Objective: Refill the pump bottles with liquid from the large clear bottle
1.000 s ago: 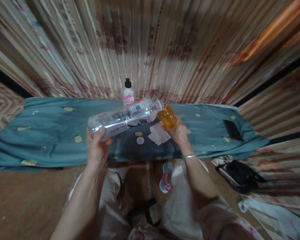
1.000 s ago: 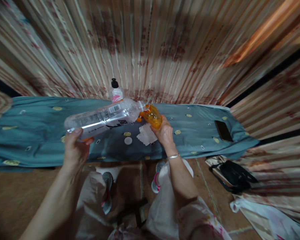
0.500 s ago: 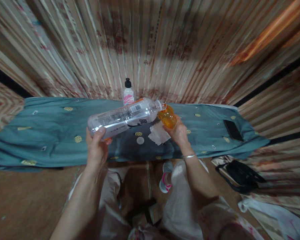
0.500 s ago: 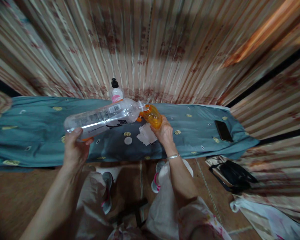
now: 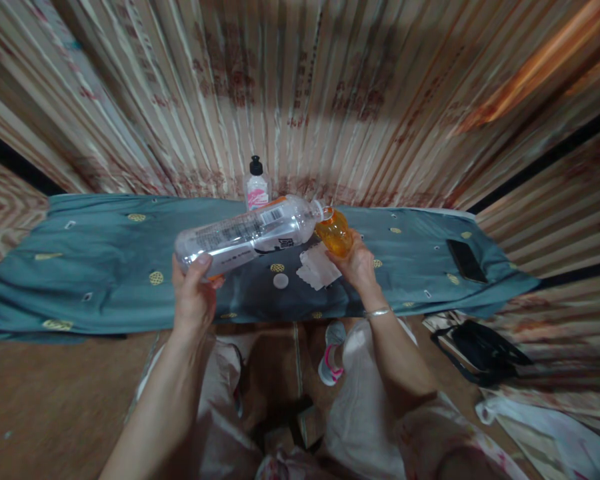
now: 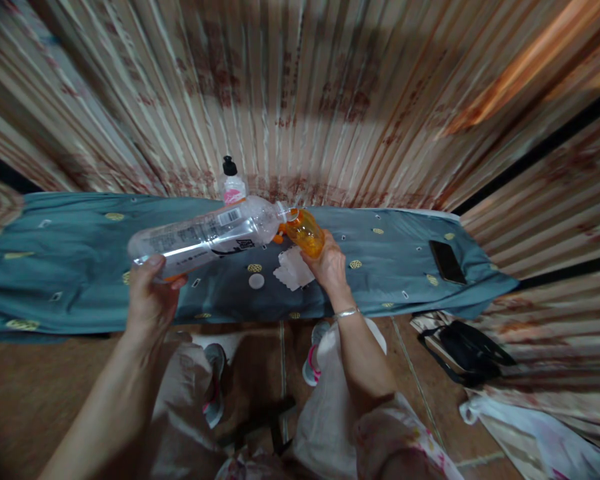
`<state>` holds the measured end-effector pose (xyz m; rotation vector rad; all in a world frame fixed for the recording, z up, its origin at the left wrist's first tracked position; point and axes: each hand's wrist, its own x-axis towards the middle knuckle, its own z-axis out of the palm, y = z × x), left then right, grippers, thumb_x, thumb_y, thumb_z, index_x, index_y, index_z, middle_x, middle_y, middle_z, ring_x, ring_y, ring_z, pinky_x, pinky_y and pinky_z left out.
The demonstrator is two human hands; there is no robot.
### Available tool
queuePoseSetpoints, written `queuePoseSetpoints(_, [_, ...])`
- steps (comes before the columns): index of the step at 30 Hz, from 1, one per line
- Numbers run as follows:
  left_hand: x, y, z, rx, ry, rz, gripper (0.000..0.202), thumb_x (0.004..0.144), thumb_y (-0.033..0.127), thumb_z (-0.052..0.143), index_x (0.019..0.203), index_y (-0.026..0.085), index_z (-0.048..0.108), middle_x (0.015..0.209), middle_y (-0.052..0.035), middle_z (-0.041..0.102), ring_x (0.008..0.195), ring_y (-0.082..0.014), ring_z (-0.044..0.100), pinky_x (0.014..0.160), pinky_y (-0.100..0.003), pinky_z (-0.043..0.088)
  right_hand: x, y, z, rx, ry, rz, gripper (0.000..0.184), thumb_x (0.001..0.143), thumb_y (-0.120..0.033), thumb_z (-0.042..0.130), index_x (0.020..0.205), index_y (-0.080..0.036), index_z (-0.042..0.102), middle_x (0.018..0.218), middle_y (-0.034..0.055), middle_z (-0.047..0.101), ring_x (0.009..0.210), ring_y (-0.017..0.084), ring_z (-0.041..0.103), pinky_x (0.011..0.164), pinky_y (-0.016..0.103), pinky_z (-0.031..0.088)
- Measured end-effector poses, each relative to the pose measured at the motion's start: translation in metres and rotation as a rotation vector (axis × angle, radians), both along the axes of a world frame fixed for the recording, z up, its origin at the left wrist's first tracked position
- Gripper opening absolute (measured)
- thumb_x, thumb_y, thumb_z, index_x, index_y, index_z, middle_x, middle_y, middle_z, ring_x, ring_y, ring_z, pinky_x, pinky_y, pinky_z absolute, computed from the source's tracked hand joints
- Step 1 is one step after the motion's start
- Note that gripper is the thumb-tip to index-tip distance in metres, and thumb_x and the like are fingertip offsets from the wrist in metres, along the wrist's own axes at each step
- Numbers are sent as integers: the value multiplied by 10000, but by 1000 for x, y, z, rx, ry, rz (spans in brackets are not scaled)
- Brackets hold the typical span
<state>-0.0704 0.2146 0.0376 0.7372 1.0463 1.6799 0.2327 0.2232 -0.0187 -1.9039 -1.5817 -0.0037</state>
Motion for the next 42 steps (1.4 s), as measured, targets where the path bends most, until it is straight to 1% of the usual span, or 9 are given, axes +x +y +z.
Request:
queuePoseSetpoints(3, [0, 0, 0, 6, 2, 0, 505, 558, 368, 809, 1027, 254, 662, 1016, -70, 666, 705, -163, 553, 430, -228, 216, 1, 0, -1, 4, -6, 6, 633, 783, -386, 729, 1328, -158, 500, 1163, 164, 731, 1038, 314, 716, 856, 400, 576])
queuePoseSetpoints(11, [0, 1, 1, 1, 24, -8, 563, 548, 368, 804, 1077, 249, 652, 1092, -97, 671, 718, -172, 557, 425, -216, 216, 1, 1, -1, 7, -6, -3, 667, 774, -400, 734, 1339, -138, 495, 1168, 174, 733, 1039, 309, 716, 866, 397, 571])
queuePoseSetpoints(16, [0, 1, 0, -5, 23, -5, 513, 564, 381, 799, 1043, 256, 662, 1083, -94, 669, 720, -180, 559, 431, -231, 213, 0, 0, 1, 3, 6, -5, 655, 768, -372, 748, 1332, -146, 504, 1160, 169, 734, 1038, 315, 717, 873, 398, 572])
queuePoseSetpoints(21, [0, 1, 0, 11, 44, -7, 508, 587, 388, 785, 1060, 261, 651, 1066, -92, 671, 714, -186, 563, 434, -235, 213, 0, -1, 0, 7, 5, 8, 636, 786, -378, 738, 1334, -157, 502, 1162, 167, 732, 1042, 315, 719, 874, 402, 577])
queuePoseSetpoints(25, [-1, 0, -2, -1, 28, -1, 481, 579, 382, 802, 1024, 269, 656, 1025, -76, 669, 725, -191, 574, 445, -244, 229, 0, 0, 0, -2, 6, -4, 640, 774, -376, 751, 1325, -160, 507, 1172, 168, 729, 1040, 314, 720, 867, 398, 577])
queuePoseSetpoints(28, [-1, 1, -3, 10, 44, -7, 446, 602, 388, 786, 1013, 274, 658, 1039, -77, 679, 723, -198, 580, 447, -252, 228, 0, 0, 2, -11, 5, -8, 648, 770, -377, 758, 1327, -163, 507, 1166, 166, 732, 1038, 317, 721, 868, 400, 578])
queuePoseSetpoints(31, [-1, 1, -3, 14, 53, -6, 451, 604, 396, 779, 1021, 270, 661, 1078, -86, 686, 721, -198, 583, 443, -249, 220, -1, 0, 3, -21, 2, -23, 664, 769, -370, 765, 1339, -157, 503, 1175, 172, 731, 1047, 320, 719, 883, 407, 578])
queuePoseSetpoints(35, [0, 1, -2, 11, 36, 1, 459, 582, 390, 792, 1003, 257, 665, 1067, -88, 684, 703, -182, 564, 434, -240, 209, -2, -1, 3, -15, -3, -19, 671, 773, -360, 757, 1353, -149, 493, 1196, 176, 723, 1072, 321, 712, 901, 412, 574])
queuePoseSetpoints(42, [-1, 1, -3, 6, 50, -3, 472, 590, 399, 778, 1030, 271, 668, 1070, -82, 692, 726, -203, 592, 438, -252, 218, -1, -1, 1, 6, -2, -10, 594, 784, -376, 732, 1301, -170, 523, 1149, 160, 737, 1023, 310, 725, 860, 393, 577])
